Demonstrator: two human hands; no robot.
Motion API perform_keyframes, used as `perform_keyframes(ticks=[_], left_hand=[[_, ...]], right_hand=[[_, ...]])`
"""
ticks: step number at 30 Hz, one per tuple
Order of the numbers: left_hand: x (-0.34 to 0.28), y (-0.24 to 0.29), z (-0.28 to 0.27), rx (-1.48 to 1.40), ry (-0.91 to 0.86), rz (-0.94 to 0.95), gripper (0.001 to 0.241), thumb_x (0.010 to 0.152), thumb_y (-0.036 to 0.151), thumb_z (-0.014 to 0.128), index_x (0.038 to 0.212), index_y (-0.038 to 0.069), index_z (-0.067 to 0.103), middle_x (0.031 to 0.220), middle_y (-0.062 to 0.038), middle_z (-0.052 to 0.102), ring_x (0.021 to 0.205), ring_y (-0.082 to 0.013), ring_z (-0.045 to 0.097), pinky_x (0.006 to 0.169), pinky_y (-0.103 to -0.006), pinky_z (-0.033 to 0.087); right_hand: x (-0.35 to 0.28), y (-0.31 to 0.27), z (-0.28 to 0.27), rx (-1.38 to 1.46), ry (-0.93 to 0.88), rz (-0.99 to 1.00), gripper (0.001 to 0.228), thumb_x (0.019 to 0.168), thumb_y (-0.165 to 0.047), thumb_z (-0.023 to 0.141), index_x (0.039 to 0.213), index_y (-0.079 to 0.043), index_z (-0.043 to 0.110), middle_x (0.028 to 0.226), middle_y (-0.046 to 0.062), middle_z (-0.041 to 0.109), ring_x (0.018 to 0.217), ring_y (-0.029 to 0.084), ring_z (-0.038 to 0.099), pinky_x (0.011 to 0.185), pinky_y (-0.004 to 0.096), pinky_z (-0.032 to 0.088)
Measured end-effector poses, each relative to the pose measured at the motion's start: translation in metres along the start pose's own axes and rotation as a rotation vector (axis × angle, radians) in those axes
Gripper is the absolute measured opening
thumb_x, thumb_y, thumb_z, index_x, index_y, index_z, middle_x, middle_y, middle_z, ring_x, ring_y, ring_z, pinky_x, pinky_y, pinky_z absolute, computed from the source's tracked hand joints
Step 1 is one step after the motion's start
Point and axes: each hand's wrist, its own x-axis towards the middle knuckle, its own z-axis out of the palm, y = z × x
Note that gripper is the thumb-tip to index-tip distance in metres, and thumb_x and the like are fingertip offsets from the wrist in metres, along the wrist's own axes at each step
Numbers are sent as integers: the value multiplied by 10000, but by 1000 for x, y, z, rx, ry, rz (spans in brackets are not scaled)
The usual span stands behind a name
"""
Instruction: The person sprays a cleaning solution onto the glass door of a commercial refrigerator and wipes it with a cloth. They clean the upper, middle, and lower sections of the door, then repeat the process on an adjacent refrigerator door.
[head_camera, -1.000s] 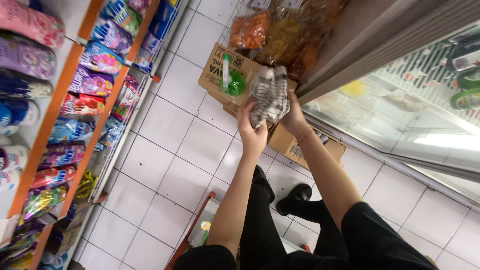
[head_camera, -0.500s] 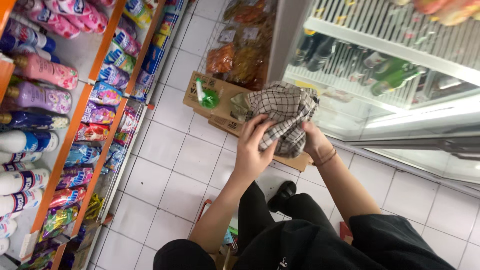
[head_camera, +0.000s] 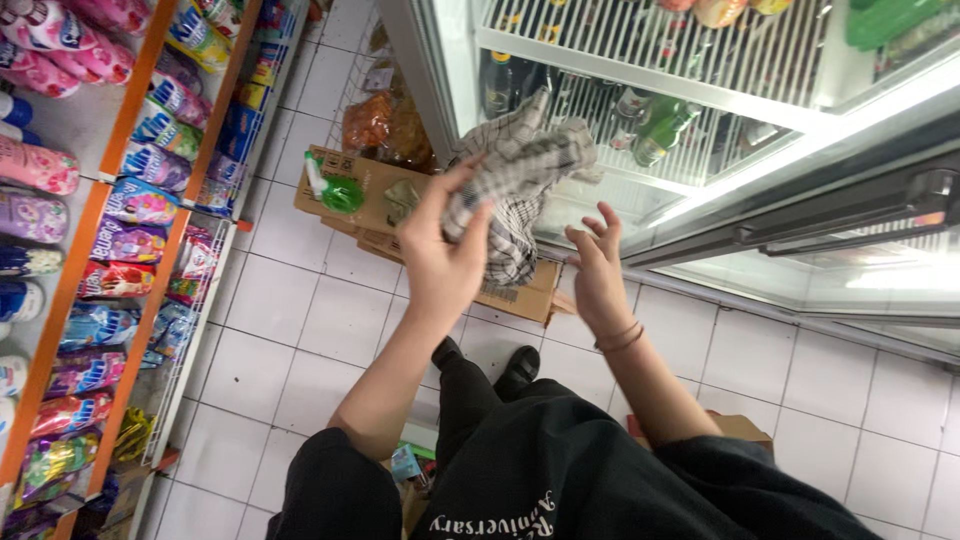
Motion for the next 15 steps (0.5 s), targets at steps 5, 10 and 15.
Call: perform_keyframes(ticks=[5,10,15], left_hand=[[-35,20,55,8,-249,57,278,928,82,773,1173,4,667,1167,-126,750,1003,-209,767,848,-297,636],[-53,43,68,-95,-481,-291,253,951,202,755,1133,31,714,987,-111,773,862,-222,763,753,-318,587],[-14,28,52,-240,-299,-354,210,992,201,687,1068,10,732,933,-86,754,837,-165,697,773,-309,547]], right_hand=[[-12,20,-21,649,-354,210,539,978,-452,612,1330,-64,485,1236,116,602,1185,304,571,1029,501,478],[-14,14,-15,328,-515,-19,789,887,-633,615,1503,-166,454,1439,23,553,1330,189,519,1178,436,392],[-27,-29,6,608,-692,-133,899,864,-701,579,1501,-81,444,1457,133,546,1299,295,577,1093,487,473]])
